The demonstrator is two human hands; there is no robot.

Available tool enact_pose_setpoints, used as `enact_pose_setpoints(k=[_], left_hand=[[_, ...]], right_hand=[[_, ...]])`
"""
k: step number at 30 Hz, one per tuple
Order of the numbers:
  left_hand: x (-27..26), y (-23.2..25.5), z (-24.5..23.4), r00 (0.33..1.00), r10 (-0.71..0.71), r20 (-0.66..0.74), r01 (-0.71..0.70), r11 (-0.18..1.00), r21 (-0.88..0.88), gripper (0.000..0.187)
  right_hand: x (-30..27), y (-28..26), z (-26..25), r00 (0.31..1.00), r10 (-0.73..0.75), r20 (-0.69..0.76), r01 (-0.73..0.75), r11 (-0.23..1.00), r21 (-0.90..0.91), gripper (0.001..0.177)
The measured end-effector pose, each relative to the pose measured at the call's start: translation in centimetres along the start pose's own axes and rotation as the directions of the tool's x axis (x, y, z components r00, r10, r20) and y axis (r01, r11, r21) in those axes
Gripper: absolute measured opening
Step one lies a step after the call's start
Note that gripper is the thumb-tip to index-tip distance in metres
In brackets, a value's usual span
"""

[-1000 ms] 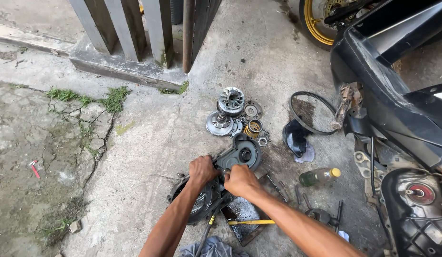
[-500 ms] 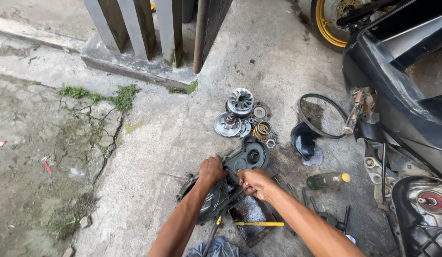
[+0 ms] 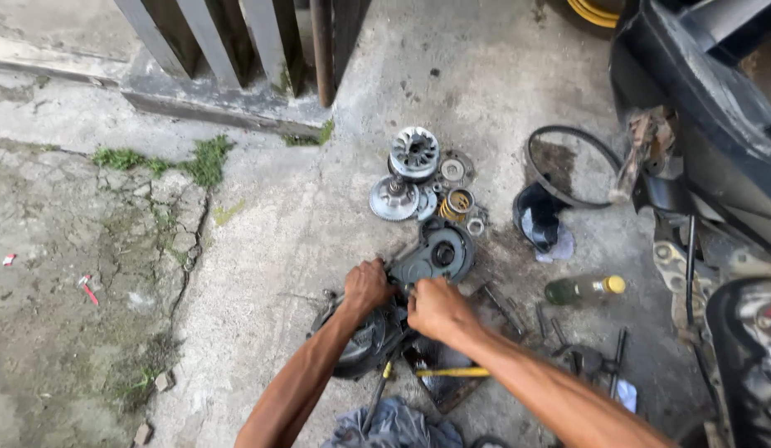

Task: The person is sitting on the ground repairing a motorcycle engine casing. They use a screwdriver to pry at internal components and a hammer to tap parts into place. Various disassembled engine parts, including gears and a clutch assembly, are laid out on the concrete floor nearby.

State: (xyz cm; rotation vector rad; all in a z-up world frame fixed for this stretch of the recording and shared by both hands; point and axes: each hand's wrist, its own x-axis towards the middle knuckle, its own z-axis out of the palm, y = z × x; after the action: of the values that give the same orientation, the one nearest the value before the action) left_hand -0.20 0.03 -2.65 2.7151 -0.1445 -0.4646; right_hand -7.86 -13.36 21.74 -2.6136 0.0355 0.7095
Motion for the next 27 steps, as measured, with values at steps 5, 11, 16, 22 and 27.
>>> enact_pose_setpoints(k=[5,11,16,22,27], left_hand=[[-2.1,1.3,-5.4,0.995,-0.007,0.102,0.017,0.996,-0.089,0.073],[-3.7,2.8,-9.0,0.991,-0.037,0.132,0.044,0.998,-0.051,0.054],[-4.6,2.9,-9.3,0.992,-0.020,0.122,0.015,0.999,0.039,0.060],[-6.5,4.4,-10.3,0.998,-0.057,0.009,0.056,0.998,0.028,0.058],[-8.1,5.4,-11.6,0.987,-0.160,0.025,0.159,0.987,0.032,0.066]], right_hand=[[-2.0,3.1,0.4,0.990,-0.095,-0.104,0.093,0.995,-0.022,0.032],[-3.6,12.9,3.5,0.995,0.058,-0.085,-0.042,0.983,0.178,0.056],[-6.6,21.3,6.8,0.891,0.290,-0.349,-0.115,0.889,0.443,0.051],[-6.0,28.5,9.2,0.670,0.241,-0.702,-0.051,0.958,0.281,0.048],[-2.5,32.7,11.1,0.707,0.276,-0.651,-0.278,0.955,0.103,0.054]])
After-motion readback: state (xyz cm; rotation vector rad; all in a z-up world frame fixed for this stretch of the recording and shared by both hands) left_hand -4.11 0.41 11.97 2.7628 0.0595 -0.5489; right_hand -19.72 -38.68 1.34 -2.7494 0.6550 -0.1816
